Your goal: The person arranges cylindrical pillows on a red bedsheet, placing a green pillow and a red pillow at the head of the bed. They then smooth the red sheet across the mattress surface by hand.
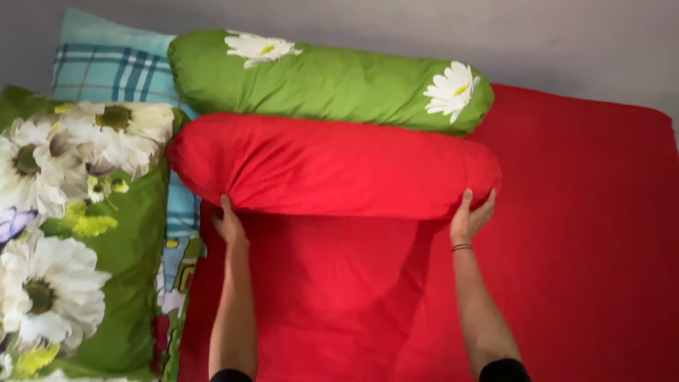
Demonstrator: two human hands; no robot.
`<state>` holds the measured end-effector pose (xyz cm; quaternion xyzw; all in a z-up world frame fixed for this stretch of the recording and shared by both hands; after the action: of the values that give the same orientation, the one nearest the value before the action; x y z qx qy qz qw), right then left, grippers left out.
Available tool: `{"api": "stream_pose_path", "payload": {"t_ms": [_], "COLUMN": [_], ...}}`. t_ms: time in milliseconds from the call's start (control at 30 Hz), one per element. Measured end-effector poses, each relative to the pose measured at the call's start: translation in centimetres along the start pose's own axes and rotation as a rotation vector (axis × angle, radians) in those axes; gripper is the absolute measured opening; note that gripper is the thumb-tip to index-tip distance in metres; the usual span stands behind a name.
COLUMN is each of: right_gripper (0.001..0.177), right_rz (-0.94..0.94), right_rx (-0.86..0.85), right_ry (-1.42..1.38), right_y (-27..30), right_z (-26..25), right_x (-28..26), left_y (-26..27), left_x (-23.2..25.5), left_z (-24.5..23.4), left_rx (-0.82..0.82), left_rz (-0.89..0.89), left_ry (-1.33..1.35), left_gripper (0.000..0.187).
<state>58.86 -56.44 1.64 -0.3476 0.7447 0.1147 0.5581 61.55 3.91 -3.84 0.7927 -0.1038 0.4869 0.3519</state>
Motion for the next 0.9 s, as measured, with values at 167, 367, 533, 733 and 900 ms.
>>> {"api": "stream_pose_path", "payload": {"t_ms": [167, 367, 533, 733, 900], "right_gripper": [0.064, 0.063, 0.061, 0.07, 0.072], "right_rz": [-0.33, -0.518, -0.632, -0.523, -0.42], "right_rx": [-0.124, -0.788, -0.883, -0.641, -0.548], "right_ry": [0.355, 0.339, 0.541, 0.668, 0.715], "right_y": [14.4, 36.7, 37.6, 29.7, 29.3], "right_z": [-0.3, 1.6, -0.1, -5.2, -12.3], "right_x": [0.5, -1.3, -1.0, 5.3, 9.0], "left_y": [12.2, 27.1, 29.5, 29.5, 29.8], "left_x": [-11.7, -23.7, -24.1, -23.8, -24.1], "left_z": [-1.7, -8.1, -9.3, -9.8, -10.0], "left_rx": [0.046, -0.424, -0.412, -0.276, -0.206], "left_rz": [0.87, 1.186, 1.211, 1.261, 1.246], "left_ry": [-0.909, -1.239, -1.146, -1.112, -1.151], "left_gripper": [0.061, 0.068, 0.065, 0.064, 0.062]}}
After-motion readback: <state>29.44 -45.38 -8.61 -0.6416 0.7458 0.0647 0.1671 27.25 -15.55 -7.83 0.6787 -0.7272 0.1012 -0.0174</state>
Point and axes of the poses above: each hand's wrist, its own y-axis away from the middle knuckle, its own z-axis out of the palm, x = y × z, the point moved 3 cm from there along -y, towards the middle knuckle, and after that the axes turned 10 degrees about -y, right-handed, at the moved point
